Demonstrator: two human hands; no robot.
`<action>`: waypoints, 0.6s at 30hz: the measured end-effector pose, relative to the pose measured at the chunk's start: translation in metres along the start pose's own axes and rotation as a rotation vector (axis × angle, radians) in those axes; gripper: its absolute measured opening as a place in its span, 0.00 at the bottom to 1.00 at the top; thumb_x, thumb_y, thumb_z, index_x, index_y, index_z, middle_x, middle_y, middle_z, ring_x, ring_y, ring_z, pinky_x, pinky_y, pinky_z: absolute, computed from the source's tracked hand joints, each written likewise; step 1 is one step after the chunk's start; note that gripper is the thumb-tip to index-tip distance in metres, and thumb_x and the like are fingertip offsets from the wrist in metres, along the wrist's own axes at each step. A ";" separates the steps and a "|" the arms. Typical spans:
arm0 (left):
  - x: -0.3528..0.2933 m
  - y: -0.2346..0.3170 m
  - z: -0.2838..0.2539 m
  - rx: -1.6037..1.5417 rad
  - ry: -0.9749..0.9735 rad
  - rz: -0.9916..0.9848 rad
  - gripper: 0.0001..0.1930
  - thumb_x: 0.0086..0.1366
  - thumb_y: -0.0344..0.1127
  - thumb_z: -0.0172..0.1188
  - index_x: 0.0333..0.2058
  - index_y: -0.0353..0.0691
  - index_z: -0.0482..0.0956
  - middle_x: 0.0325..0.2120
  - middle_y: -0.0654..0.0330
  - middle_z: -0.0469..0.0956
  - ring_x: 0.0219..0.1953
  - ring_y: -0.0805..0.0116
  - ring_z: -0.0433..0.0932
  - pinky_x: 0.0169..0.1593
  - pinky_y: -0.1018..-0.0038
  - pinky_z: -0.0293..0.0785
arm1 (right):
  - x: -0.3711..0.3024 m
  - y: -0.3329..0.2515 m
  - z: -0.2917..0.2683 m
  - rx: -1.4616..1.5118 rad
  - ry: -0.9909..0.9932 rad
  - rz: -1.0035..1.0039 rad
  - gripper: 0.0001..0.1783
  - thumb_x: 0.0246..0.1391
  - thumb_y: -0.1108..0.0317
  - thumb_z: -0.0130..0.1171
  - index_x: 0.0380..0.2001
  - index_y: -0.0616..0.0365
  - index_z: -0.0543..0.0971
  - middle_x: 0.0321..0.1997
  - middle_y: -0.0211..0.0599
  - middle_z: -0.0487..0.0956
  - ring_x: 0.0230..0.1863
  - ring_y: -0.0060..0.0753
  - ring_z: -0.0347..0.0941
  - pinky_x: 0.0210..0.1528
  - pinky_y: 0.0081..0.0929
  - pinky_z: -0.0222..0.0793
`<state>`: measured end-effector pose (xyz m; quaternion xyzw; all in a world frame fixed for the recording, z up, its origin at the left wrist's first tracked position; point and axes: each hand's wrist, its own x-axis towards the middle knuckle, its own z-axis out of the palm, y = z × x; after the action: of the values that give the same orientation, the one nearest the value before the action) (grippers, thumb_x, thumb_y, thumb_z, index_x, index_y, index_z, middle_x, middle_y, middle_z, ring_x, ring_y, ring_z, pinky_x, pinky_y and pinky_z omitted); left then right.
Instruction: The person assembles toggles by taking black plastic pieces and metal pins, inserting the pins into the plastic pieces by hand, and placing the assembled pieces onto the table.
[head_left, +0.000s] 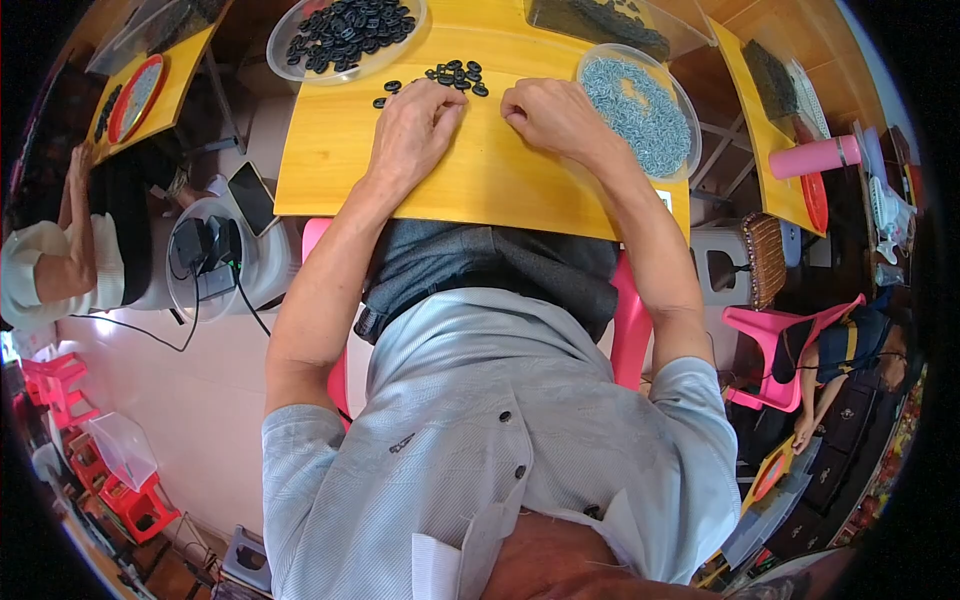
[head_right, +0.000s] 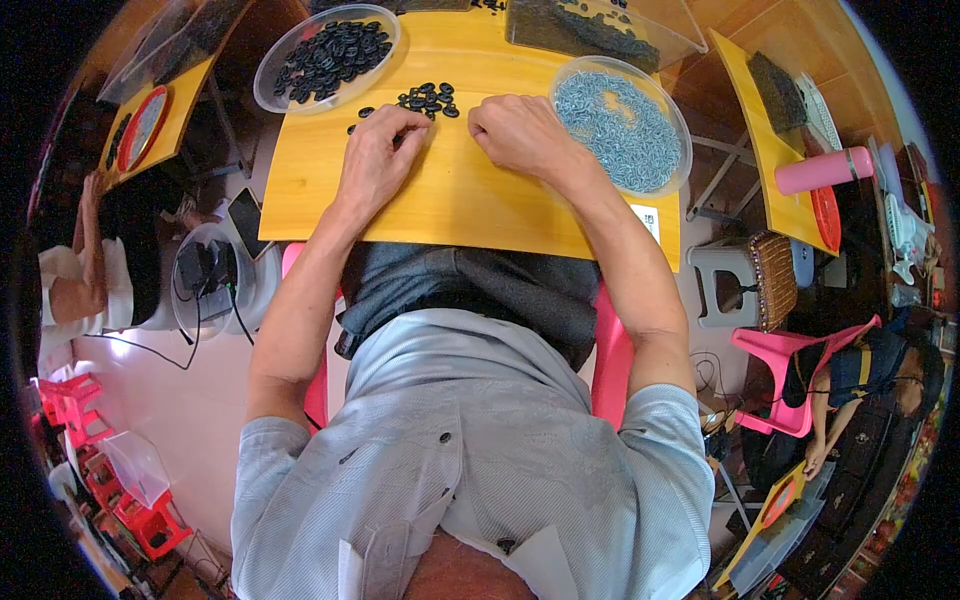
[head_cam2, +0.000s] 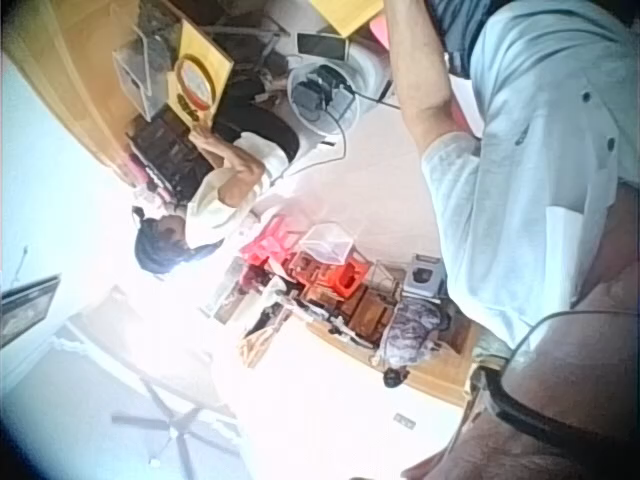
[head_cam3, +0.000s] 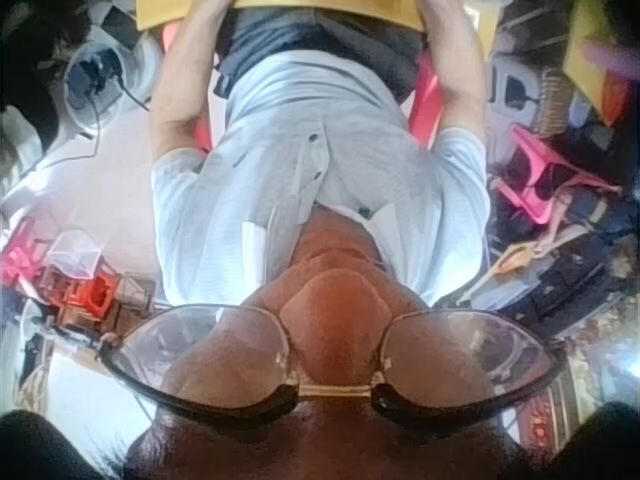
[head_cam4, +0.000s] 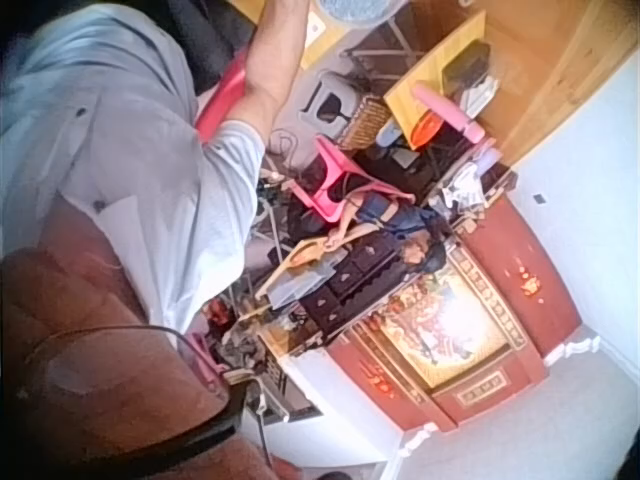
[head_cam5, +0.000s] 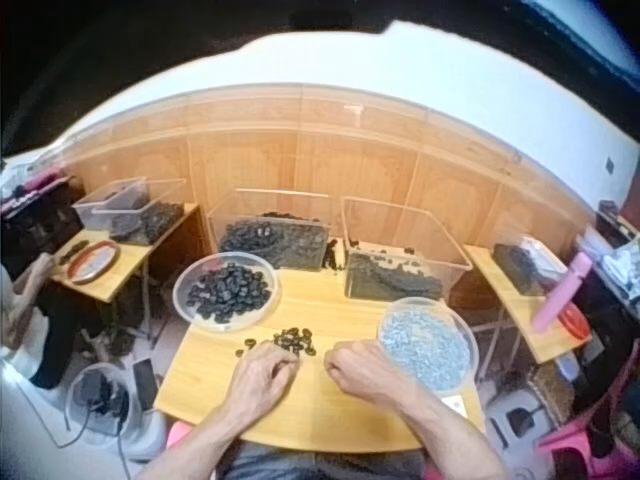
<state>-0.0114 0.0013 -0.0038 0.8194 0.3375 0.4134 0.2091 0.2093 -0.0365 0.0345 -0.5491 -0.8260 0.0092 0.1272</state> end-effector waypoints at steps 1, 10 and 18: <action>0.000 0.000 0.000 0.000 -0.001 0.000 0.07 0.62 0.29 0.62 0.37 0.34 0.83 0.32 0.51 0.81 0.35 0.56 0.80 0.38 0.67 0.75 | 0.001 0.001 0.001 0.013 -0.013 0.016 0.07 0.52 0.68 0.56 0.29 0.58 0.82 0.32 0.45 0.83 0.36 0.52 0.79 0.38 0.45 0.73; 0.001 -0.001 0.002 -0.164 0.110 -0.166 0.07 0.62 0.30 0.63 0.37 0.36 0.84 0.31 0.53 0.82 0.32 0.60 0.80 0.39 0.68 0.76 | 0.004 -0.001 0.006 0.121 0.069 0.032 0.09 0.51 0.67 0.54 0.27 0.59 0.82 0.30 0.47 0.82 0.34 0.52 0.80 0.36 0.46 0.74; -0.003 0.019 0.018 -0.709 -0.050 -0.531 0.11 0.66 0.33 0.64 0.40 0.30 0.84 0.26 0.65 0.82 0.27 0.81 0.76 0.33 0.81 0.72 | 0.000 -0.016 -0.002 0.337 0.242 0.006 0.06 0.51 0.70 0.61 0.31 0.62 0.81 0.29 0.41 0.82 0.28 0.39 0.80 0.31 0.31 0.75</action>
<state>0.0092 -0.0149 -0.0041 0.5917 0.3684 0.4156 0.5843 0.1951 -0.0437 0.0393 -0.5196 -0.7898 0.0815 0.3156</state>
